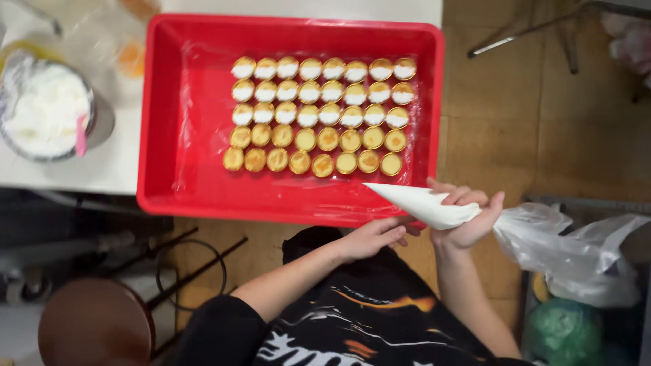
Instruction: The person holds a piping bag filled with white cream and pipes a dollop of cream onto small round cakes arranged in a red tray, working through the tray row by row while the other hand steadies the tray. The tray sits on a work table next to a bowl of cream with a spatula.
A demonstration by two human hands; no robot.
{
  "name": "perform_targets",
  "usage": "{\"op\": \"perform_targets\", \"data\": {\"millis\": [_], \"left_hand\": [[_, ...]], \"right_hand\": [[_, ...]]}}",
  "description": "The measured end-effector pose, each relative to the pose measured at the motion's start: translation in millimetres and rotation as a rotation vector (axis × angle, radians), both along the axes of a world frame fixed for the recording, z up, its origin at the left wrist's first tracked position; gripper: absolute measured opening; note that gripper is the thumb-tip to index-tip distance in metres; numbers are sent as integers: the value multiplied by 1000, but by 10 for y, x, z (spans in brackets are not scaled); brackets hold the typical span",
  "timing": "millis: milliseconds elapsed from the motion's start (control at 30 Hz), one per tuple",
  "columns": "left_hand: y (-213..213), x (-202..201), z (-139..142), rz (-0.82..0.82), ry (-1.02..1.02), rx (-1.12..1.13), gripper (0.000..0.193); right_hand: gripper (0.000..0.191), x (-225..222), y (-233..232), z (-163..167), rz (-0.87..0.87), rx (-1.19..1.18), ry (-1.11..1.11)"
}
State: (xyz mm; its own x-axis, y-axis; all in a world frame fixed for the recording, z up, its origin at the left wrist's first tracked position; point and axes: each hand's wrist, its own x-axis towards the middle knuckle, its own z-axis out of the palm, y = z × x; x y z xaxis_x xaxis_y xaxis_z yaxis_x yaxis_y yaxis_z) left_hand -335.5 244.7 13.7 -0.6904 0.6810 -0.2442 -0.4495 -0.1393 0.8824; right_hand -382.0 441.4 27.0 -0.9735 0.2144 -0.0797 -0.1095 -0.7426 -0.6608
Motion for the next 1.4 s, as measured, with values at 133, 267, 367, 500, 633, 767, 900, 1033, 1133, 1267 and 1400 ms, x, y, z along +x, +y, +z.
{"op": "perform_targets", "data": {"millis": [133, 267, 367, 500, 633, 767, 900, 1033, 1133, 1267, 1400], "left_hand": [[-110, 239, -24, -31, -38, -38, 62], [-268, 219, 12, 10, 39, -62, 64], [-390, 90, 66, 62, 59, -67, 64], [-513, -127, 152, 147, 79, -40, 60], [-811, -284, 267, 225, 182, -98, 55], [-1354, -421, 325, 228, 104, -227, 57], [-1776, -518, 350, 294, 116, -318, 55], [-1921, -735, 336, 383, 287, -612, 52], [-1886, -914, 318, 420, 487, -851, 62], [-1709, -979, 312, 281, 412, -902, 63], [-1636, -768, 282, 269, 332, -878, 54]], "right_hand": [[68, 212, -233, -104, 15, -60, -46], [64, 117, -452, -49, 81, -50, -41], [63, -90, -635, 28, 108, -30, -14], [61, -366, -808, 123, 146, 58, 43], [62, -644, -1067, 170, 163, 48, 137], [58, -835, -1327, 171, 51, 196, 64], [58, -876, -1419, 162, -13, 173, -5], [58, -791, -1397, 119, -65, 273, -55], [59, -749, -1310, 96, -72, 288, -105], [58, -758, -1153, 82, -68, 325, -106], [57, -690, -1066, 40, 11, 353, -98]]}}
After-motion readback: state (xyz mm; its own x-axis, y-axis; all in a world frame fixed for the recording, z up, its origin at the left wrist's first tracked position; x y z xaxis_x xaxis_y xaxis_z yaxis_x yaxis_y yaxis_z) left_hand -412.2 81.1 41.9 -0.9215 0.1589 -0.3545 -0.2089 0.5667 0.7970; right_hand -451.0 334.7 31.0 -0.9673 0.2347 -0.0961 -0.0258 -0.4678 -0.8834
